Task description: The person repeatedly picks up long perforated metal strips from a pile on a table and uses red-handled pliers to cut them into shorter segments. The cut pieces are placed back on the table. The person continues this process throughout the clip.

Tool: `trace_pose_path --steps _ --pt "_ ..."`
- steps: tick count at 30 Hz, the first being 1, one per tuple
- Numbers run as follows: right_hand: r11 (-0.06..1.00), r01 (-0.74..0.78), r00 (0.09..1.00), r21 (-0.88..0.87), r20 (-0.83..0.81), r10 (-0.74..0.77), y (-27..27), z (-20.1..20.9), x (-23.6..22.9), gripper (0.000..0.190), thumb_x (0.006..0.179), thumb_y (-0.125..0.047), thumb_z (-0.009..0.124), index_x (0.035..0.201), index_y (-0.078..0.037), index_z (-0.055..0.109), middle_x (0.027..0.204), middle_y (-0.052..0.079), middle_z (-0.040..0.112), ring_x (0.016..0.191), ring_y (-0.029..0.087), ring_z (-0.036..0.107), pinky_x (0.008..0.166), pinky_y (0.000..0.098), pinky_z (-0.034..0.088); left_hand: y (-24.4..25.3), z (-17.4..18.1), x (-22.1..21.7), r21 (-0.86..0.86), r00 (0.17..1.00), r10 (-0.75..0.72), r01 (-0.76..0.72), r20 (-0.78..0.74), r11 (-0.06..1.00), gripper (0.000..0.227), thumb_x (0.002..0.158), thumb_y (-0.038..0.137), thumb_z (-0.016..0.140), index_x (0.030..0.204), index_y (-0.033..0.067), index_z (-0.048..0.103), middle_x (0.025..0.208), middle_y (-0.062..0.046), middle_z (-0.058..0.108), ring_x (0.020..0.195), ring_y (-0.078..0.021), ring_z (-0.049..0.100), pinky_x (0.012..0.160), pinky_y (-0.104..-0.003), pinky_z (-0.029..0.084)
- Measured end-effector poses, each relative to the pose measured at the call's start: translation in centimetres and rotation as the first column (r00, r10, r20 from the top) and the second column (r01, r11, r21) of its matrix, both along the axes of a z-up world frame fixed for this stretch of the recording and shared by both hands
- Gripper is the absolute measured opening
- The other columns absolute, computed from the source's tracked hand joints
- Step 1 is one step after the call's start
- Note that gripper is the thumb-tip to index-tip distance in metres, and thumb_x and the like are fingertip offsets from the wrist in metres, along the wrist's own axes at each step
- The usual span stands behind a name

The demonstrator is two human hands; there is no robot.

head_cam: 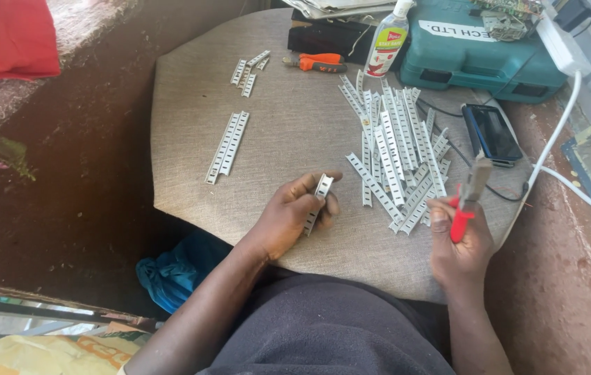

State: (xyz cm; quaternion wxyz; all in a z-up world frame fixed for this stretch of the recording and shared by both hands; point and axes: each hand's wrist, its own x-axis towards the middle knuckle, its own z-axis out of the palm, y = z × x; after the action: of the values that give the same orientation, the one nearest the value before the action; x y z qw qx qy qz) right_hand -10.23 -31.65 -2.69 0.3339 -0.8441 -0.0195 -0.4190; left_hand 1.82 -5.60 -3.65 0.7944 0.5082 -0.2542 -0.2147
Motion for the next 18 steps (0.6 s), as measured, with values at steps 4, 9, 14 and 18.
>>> trace_pose_path --steps 4,9,14,18 --pt "0.999 0.027 0.999 -0.042 0.032 -0.026 -1.0 -1.7 0.6 0.019 0.113 -0.017 0.067 0.113 -0.003 0.081 0.110 0.016 0.070 0.103 0.034 0.070 0.095 0.0499 0.057 -0.2 1.4 -1.2 0.172 0.987 -0.061 0.035 0.149 0.985 0.042 0.106 0.003 0.047 0.145 -0.0061 0.059 0.099 -0.019 0.077 0.082 -0.0215 0.074 0.069 -0.031 0.061" --pt "0.998 -0.029 1.000 -0.056 0.009 0.029 -1.3 -1.3 0.1 0.020 0.111 -0.018 0.067 0.111 -0.004 0.082 0.110 0.015 0.070 0.101 0.033 0.071 0.094 0.0443 0.056 0.0 1.3 -2.0 0.247 0.963 -0.059 -0.008 0.264 0.969 0.040 0.110 0.012 0.051 0.146 -0.0039 0.061 0.092 -0.018 0.078 0.076 -0.0216 0.075 0.066 -0.033 0.063" --pt "0.978 -0.050 0.992 -0.202 -0.128 0.024 -2.7 -0.5 -0.7 0.021 0.105 -0.016 0.069 0.115 -0.003 0.082 0.118 0.021 0.067 0.106 0.045 0.068 0.096 0.0538 0.054 1.2 3.8 -2.0 0.516 0.700 -0.134 -0.370 0.702 0.772 0.035 0.108 0.024 0.058 0.131 0.0031 0.074 0.088 -0.021 0.080 0.077 -0.0403 0.079 0.065 -0.046 0.064" --pt "0.718 -0.092 0.917 -0.690 -0.340 -0.210 -4.2 0.3 -2.4 0.017 0.087 -0.018 0.069 0.098 -0.006 0.072 0.136 0.012 0.064 0.116 0.043 0.063 0.108 0.0599 0.046 2.4 2.4 -1.5 0.578 0.648 -0.231 -0.393 0.726 0.716 0.020 0.106 0.023 0.059 0.118 0.0083 0.061 0.075 -0.014 0.069 0.066 -0.0368 0.065 0.060 -0.050 0.049"
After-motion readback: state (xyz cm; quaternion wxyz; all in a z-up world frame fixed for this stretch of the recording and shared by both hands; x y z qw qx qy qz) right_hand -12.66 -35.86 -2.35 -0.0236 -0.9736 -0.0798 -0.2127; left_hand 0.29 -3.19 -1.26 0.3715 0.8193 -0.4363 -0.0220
